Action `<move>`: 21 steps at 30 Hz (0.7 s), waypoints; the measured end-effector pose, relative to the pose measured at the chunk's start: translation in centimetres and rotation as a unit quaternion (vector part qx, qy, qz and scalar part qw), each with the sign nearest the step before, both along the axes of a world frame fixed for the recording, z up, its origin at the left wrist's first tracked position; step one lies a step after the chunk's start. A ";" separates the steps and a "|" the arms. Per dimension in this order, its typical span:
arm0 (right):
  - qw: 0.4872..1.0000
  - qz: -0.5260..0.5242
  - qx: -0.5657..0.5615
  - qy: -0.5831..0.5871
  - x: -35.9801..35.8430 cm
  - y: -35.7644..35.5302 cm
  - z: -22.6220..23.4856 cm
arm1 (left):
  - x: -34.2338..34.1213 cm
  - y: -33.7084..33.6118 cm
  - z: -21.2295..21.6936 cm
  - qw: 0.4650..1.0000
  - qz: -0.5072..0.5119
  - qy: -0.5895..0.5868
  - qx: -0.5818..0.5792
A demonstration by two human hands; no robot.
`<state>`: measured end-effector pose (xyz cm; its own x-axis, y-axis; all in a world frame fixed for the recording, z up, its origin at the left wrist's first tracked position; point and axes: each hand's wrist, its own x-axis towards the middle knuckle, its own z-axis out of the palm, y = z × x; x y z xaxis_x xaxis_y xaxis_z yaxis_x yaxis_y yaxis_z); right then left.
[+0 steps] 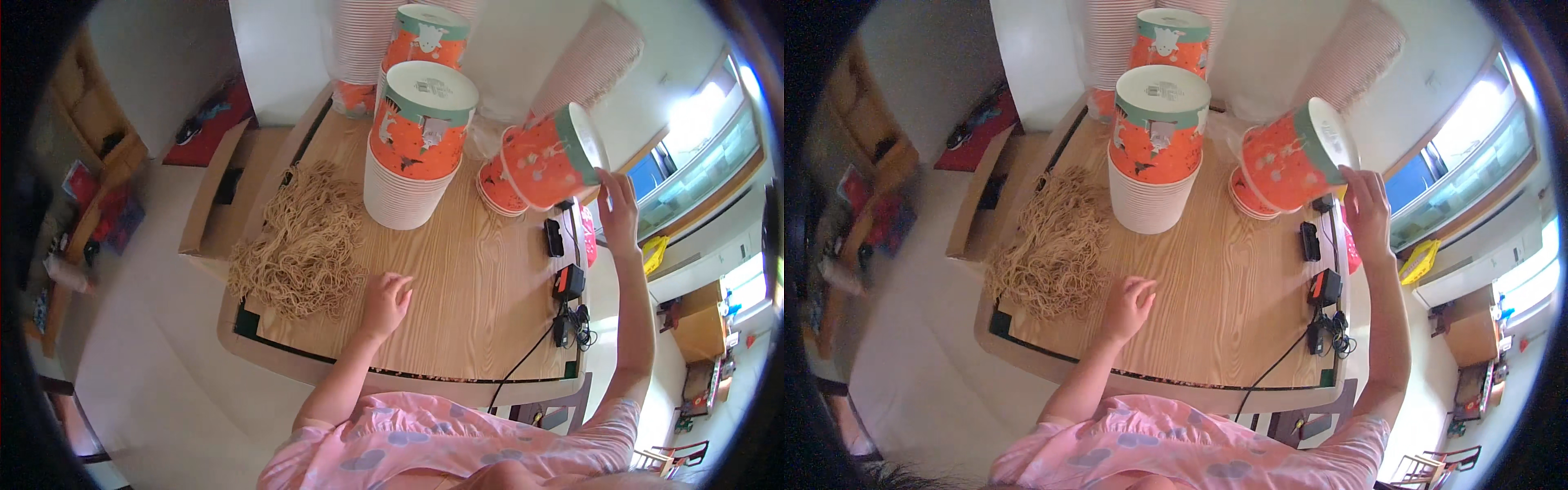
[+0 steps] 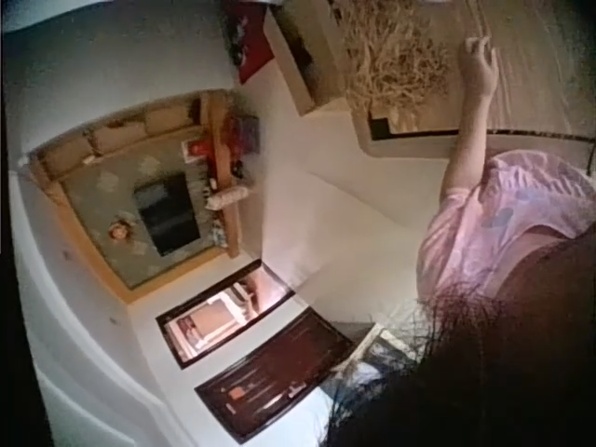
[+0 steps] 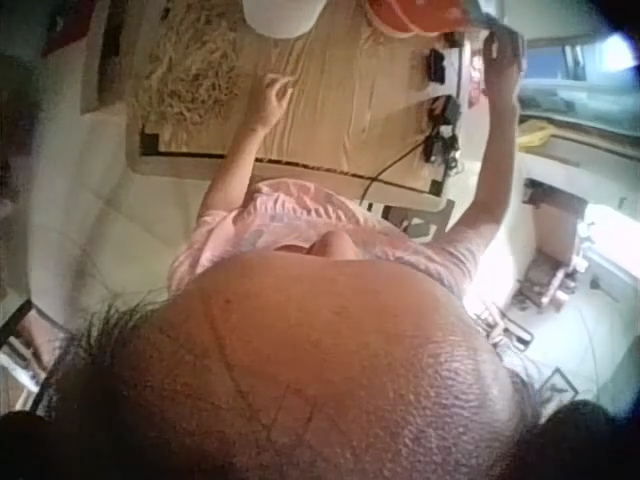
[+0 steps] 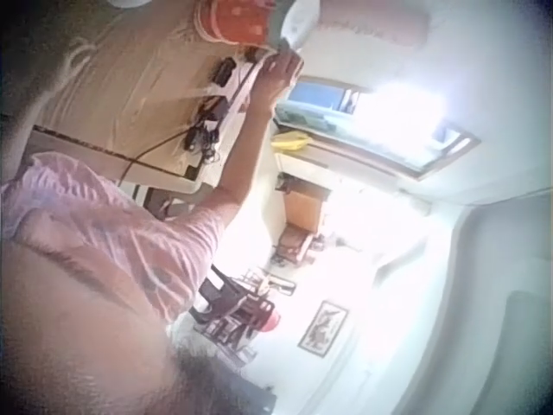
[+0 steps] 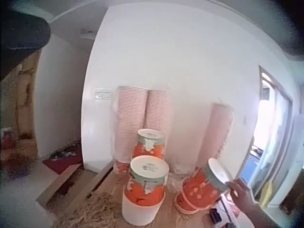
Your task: Threading thin string handles into pre-punched holes in decorative paper buckets.
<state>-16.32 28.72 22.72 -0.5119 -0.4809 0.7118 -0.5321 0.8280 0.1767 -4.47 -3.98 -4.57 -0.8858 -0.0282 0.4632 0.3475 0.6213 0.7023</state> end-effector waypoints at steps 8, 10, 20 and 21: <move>0.997 -0.051 0.056 -0.035 -7.3 2.1 -3.1 | -0.4 0.4 -1.0 1.000 0.010 0.021 0.017; 0.995 -0.052 0.062 -0.050 -8.0 1.5 -3.7 | -0.2 0.3 -1.1 0.999 0.021 0.020 0.026; 0.993 -0.054 0.092 -0.059 -10.4 3.1 -6.2 | -0.2 0.3 -1.1 0.999 0.014 0.024 0.039; 0.991 -0.055 0.090 -0.077 -10.3 2.6 -6.3 | -0.2 0.3 -1.0 0.999 0.014 0.021 0.039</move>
